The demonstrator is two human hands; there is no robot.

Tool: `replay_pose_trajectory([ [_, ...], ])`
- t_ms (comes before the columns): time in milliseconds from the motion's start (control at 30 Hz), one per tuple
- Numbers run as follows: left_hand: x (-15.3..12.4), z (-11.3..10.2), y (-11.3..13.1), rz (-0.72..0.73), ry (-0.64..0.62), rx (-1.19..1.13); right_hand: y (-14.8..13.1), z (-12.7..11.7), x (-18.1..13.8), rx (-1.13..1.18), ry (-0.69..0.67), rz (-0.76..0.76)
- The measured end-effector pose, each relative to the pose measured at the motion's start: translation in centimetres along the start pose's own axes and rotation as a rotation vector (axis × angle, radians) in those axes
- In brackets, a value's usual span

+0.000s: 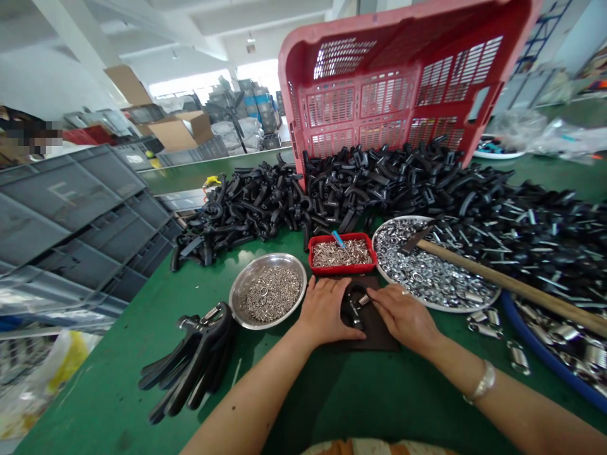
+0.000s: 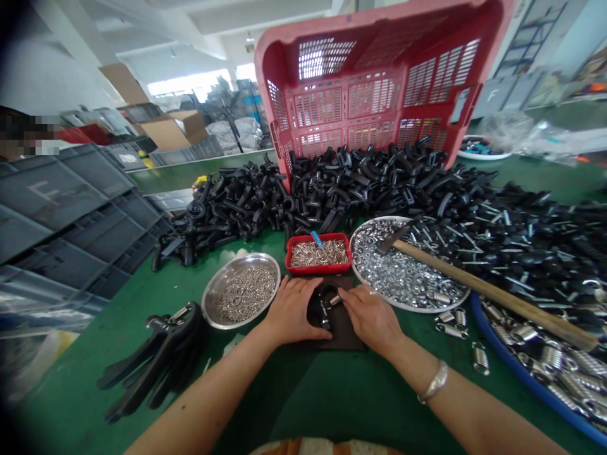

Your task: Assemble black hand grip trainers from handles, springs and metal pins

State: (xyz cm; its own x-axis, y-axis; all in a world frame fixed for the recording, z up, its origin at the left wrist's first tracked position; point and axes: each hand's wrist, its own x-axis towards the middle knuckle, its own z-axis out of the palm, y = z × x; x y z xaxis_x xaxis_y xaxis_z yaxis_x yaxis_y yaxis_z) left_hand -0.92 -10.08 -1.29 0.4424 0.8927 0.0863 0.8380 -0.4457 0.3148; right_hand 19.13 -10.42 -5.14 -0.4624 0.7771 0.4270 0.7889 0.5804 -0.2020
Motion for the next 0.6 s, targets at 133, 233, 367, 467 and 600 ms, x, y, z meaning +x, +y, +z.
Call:
replay_pose_trajectory([
  [133, 0.4, 0.2, -0.3, 0.0, -0.036, 0.021, 1.1, -1.9, 0.0, -0.109, -0.049, -0.018],
  [233, 0.5, 0.2, -0.4, -0.021, -0.015, 0.015, 5.0, -5.2, -0.1, -0.346, -0.033, 0.139],
  [367, 0.5, 0.4, -0.4, -0.012, -0.004, 0.003, 12.4, -9.0, -0.9, -0.551, -0.11, 0.469],
  [467, 0.4, 0.6, -0.3, -0.026, -0.001, 0.018, 16.4, -10.0, -1.3, -0.404, -0.204, 0.424],
  [600, 0.5, 0.7, -0.2, -0.036, -0.003, 0.017, 17.4, -10.7, -1.6, -0.102, -0.173, 0.451],
])
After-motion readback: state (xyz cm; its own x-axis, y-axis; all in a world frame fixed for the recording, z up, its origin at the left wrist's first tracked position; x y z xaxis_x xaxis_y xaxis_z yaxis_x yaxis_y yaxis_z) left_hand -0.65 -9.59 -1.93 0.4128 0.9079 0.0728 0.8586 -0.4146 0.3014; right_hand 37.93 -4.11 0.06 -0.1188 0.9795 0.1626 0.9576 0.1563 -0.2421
